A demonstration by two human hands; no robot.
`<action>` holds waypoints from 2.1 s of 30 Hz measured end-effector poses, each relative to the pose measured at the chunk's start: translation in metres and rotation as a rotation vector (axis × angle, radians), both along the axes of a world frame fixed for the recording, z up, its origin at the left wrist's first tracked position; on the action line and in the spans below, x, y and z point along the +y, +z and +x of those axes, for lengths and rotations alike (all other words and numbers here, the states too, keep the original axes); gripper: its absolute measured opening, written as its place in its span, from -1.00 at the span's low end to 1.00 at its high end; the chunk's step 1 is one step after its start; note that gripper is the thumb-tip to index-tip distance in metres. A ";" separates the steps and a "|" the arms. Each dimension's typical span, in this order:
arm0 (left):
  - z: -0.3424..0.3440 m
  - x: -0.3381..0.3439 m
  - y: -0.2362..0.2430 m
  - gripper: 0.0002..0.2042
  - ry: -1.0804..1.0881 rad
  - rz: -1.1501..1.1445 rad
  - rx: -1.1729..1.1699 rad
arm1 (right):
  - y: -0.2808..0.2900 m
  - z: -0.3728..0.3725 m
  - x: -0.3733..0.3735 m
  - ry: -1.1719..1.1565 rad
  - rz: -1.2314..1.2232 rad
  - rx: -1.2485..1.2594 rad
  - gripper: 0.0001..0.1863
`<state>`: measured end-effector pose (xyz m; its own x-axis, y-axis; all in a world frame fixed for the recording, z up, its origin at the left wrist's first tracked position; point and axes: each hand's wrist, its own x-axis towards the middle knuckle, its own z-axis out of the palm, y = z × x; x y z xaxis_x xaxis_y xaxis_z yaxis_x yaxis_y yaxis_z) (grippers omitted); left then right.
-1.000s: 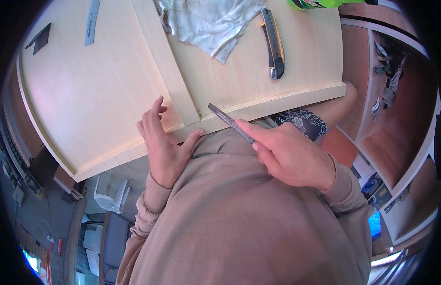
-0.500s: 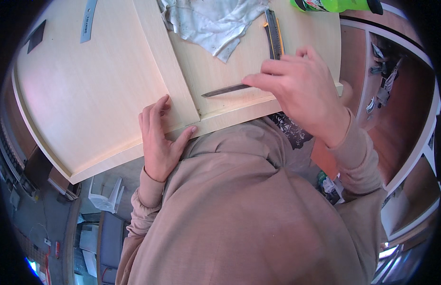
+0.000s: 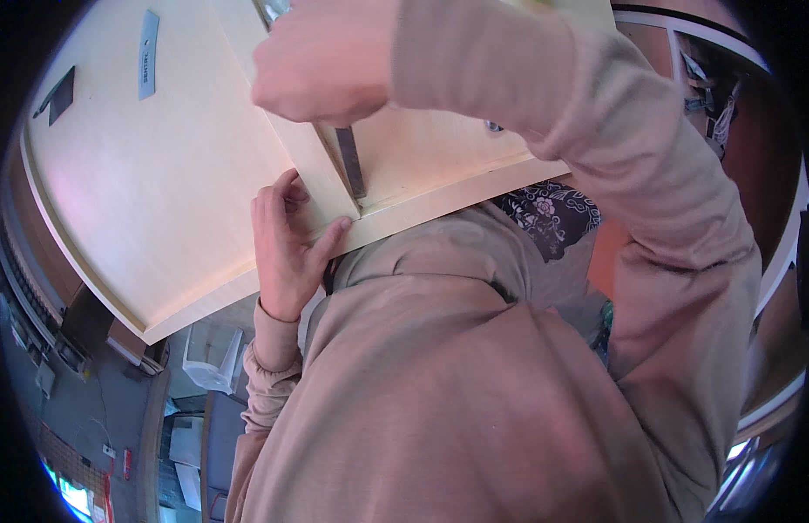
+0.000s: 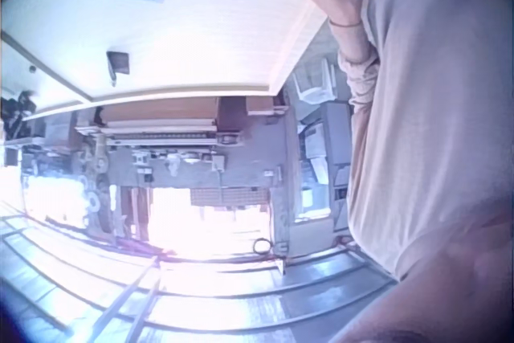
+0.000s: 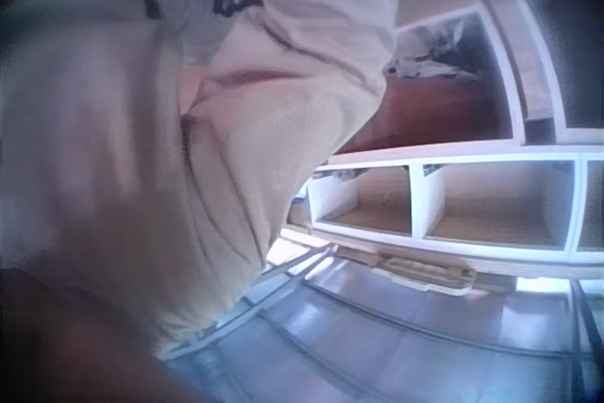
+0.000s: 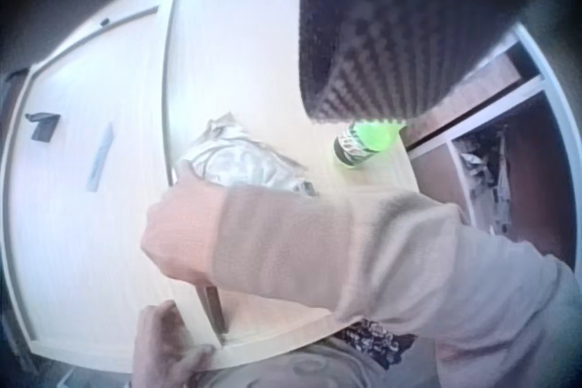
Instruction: The person uses a metal file and a utility knife to smooth and scrape a seam on a light-colored wooden furniture piece. They repeatedly file the joint, wipe away debris with a cloth, and scrape the area with the knife to remove excess material.
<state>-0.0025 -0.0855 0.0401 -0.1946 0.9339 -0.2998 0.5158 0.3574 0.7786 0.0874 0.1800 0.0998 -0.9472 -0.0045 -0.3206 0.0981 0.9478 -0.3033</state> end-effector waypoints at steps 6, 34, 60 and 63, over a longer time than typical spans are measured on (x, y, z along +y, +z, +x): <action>-0.001 -0.003 -0.003 -0.16 0.020 -0.011 -0.023 | -0.008 -0.022 0.006 0.063 0.054 -0.003 -0.87; -0.004 -0.012 0.014 -0.46 -0.203 0.156 0.284 | 0.040 0.084 0.016 -0.153 -0.005 -0.023 -0.88; -0.005 0.097 0.017 -0.70 -1.092 0.096 0.335 | -0.008 0.275 -0.122 -1.455 -0.627 0.496 -0.73; -0.007 0.100 0.017 -0.76 -1.091 0.101 0.294 | -0.012 0.273 -0.125 -1.473 -0.633 0.498 -0.73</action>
<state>-0.0096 0.0145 0.0570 0.6878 0.6653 -0.2905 0.6810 -0.4526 0.5757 0.3607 0.0551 0.0876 -0.2621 0.9160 -0.3037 0.5138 -0.1339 -0.8474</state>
